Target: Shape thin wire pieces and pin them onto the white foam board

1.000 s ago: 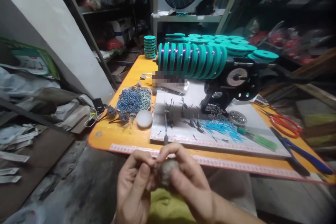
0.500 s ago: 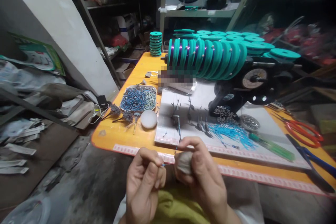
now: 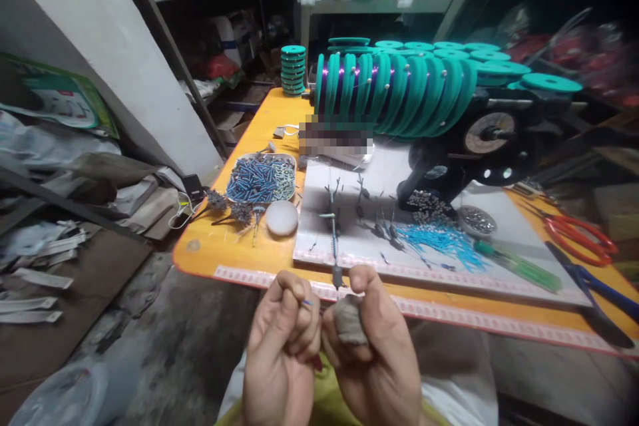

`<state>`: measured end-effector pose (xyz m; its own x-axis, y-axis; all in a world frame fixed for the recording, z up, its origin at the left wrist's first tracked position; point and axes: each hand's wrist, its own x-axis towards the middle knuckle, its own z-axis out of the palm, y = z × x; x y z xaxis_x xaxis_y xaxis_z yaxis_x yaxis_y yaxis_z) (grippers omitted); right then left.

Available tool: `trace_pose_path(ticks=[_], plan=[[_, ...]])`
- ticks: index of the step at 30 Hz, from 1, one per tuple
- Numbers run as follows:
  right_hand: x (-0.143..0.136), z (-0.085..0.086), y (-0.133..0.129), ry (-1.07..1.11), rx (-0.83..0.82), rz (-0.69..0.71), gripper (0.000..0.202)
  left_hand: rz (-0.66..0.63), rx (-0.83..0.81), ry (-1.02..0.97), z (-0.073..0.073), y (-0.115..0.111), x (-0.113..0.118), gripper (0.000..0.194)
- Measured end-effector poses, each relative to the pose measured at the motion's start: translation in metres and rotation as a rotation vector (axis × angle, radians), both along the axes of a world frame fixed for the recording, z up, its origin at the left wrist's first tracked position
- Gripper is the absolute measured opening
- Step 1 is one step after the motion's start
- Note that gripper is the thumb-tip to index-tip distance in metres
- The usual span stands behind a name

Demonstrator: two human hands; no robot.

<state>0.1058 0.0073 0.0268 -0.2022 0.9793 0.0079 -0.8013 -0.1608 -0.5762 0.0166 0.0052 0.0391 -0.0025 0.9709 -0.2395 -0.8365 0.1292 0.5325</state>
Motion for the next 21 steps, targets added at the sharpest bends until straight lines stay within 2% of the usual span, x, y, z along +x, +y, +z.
trace_pose_path(ticks=[3, 5, 7, 10, 12, 14, 16, 18, 21], plan=[[0.0, 0.004, 0.004, 0.072, -0.103, 0.004, 0.011, 0.036, -0.048, -0.125, 0.001, 0.002, 0.004, 0.015], [0.003, 0.005, 0.006, 0.078, -0.079, -0.016, 0.01, 0.035, -0.024, -0.138, -0.003, 0.004, 0.005, 0.013], [0.01, 0.005, 0.008, 0.001, -0.011, -0.025, 0.011, 0.02, 0.08, -0.045, -0.008, 0.004, 0.003, 0.012], [0.023, 0.002, 0.012, -0.384, 0.158, 0.03, 0.023, 0.049, 0.244, 0.24, -0.016, 0.002, -0.004, 0.012], [0.031, 0.001, 0.015, -0.734, 0.385, 0.037, 0.041, 0.089, 0.282, 0.467, -0.018, -0.002, -0.008, 0.011], [0.035, 0.0, 0.017, -1.028, 0.634, -0.02, 0.06, 0.105, 0.282, 0.674, -0.017, -0.006, -0.01, 0.01], [0.036, 0.002, 0.016, -1.194, 0.799, -0.091, 0.072, 0.115, 0.273, 0.808, -0.014, -0.01, -0.01, 0.009], [0.036, 0.004, 0.012, -1.226, 0.827, -0.087, 0.074, 0.116, 0.241, 0.821, -0.01, -0.012, -0.009, 0.01], [0.033, 0.005, 0.002, -1.094, 0.672, 0.004, 0.066, 0.054, 0.154, 0.668, -0.008, -0.012, -0.008, 0.012]])
